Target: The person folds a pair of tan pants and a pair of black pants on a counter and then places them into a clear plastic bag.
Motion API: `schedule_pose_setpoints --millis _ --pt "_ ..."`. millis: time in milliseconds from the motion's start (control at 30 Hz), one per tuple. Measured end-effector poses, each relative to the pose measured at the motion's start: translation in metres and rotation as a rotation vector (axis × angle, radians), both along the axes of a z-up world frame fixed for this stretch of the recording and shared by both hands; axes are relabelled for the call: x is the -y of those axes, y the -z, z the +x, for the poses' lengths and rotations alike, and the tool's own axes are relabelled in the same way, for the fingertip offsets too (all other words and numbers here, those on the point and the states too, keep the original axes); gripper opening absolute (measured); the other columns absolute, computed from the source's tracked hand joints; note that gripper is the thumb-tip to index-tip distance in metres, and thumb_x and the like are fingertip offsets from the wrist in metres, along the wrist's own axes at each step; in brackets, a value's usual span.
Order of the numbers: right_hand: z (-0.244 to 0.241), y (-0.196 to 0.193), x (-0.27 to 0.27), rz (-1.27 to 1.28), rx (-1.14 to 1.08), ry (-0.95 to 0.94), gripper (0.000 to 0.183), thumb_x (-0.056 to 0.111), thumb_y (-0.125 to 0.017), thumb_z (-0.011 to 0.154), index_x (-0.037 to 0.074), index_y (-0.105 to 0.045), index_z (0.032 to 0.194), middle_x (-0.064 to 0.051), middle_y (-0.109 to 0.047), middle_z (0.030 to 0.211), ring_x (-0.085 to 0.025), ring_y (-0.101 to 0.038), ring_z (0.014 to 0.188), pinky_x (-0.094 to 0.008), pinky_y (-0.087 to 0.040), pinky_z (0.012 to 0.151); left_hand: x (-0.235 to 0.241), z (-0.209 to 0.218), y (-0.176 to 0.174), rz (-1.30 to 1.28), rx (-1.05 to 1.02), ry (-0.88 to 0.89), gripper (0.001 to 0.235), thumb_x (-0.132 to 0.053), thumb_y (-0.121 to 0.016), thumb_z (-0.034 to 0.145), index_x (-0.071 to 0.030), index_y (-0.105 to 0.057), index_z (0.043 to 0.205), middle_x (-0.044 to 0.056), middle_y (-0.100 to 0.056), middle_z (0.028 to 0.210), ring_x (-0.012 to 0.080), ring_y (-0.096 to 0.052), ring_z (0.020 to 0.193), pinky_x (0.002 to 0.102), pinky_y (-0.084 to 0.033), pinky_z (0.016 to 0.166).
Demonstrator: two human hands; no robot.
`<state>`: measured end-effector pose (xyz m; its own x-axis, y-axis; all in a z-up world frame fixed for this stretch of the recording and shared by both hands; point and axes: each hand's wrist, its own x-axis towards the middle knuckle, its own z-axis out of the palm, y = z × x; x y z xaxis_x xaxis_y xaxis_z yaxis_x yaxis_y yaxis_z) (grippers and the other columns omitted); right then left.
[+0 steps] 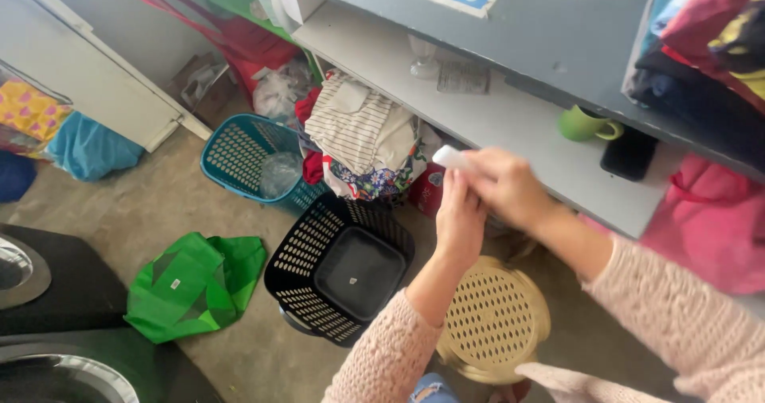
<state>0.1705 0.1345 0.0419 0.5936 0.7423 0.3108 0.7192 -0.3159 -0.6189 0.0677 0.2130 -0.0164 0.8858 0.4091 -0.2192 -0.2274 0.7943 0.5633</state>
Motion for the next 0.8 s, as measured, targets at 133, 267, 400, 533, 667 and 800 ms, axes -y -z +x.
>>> schedule_pose_setpoints --millis 133,267,400,533,667,800 --pt "-0.052 -0.003 0.039 0.292 0.127 -0.065 0.039 0.01 -0.067 0.093 -0.006 -0.067 0.129 -0.024 -0.069 0.121 -0.038 -0.066 0.111 -0.042 -0.052 0.097 0.025 -0.002 -0.025 -0.091 0.077 0.0 0.054 -0.038 -0.044 0.107 -0.016 -0.035 0.156 0.005 -0.058 0.138 0.0181 -0.057 0.126 0.035 -0.047 0.106" --pt "-0.069 0.008 0.076 0.348 -0.082 0.095 0.029 0.009 -0.073 0.091 -0.001 -0.073 0.118 -0.016 -0.074 0.114 -0.028 -0.073 0.104 -0.035 -0.056 0.091 0.047 -0.02 -0.026 0.012 0.097 0.081 0.051 -0.04 -0.045 0.109 -0.01 -0.04 0.15 0.014 -0.058 0.135 0.0223 -0.057 0.123 0.038 -0.046 0.106" --pt "-0.074 0.01 0.092 0.25 -0.319 0.339 0.015 0.011 -0.075 0.091 0.003 -0.08 0.103 -0.01 -0.08 0.096 -0.02 -0.073 0.085 -0.031 -0.058 0.079 0.058 -0.022 0.002 0.062 0.193 0.1 0.051 -0.039 -0.048 0.111 -0.006 -0.042 0.149 0.016 -0.058 0.136 0.0237 -0.057 0.124 0.039 -0.046 0.109" --pt "-0.072 0.013 0.109 0.31 -0.181 0.358 0.012 0.012 -0.066 0.1 0.001 -0.068 0.103 -0.006 -0.073 0.093 -0.009 -0.067 0.083 -0.026 -0.054 0.075 0.059 -0.042 -0.012 -0.093 0.253 0.237 0.058 -0.038 -0.056 0.106 -0.007 -0.041 0.152 0.012 -0.056 0.143 0.0256 -0.055 0.131 0.044 -0.044 0.112" --pt "-0.064 -0.002 0.126 0.382 -0.411 0.362 0.014 0.02 -0.058 0.109 0.006 -0.059 0.108 0.003 -0.058 0.08 -0.005 -0.05 0.07 -0.023 -0.042 0.061 0.057 -0.057 -0.023 -0.115 0.267 0.329 0.073 -0.042 -0.067 0.095 -0.013 -0.037 0.155 0.01 -0.053 0.148 0.0295 -0.053 0.137 0.051 -0.044 0.113" --pt "-0.049 -0.053 0.147 0.573 -0.622 0.295 0.008 0.018 -0.058 0.108 0.01 -0.06 0.108 0.007 -0.058 0.091 -0.002 -0.049 0.08 -0.018 -0.041 0.069 0.05 -0.055 0.035 -0.137 0.191 0.375 0.082 -0.043 -0.074 0.089 -0.014 -0.036 0.156 0.012 -0.052 0.148 0.0335 -0.053 0.135 0.054 -0.045 0.111"
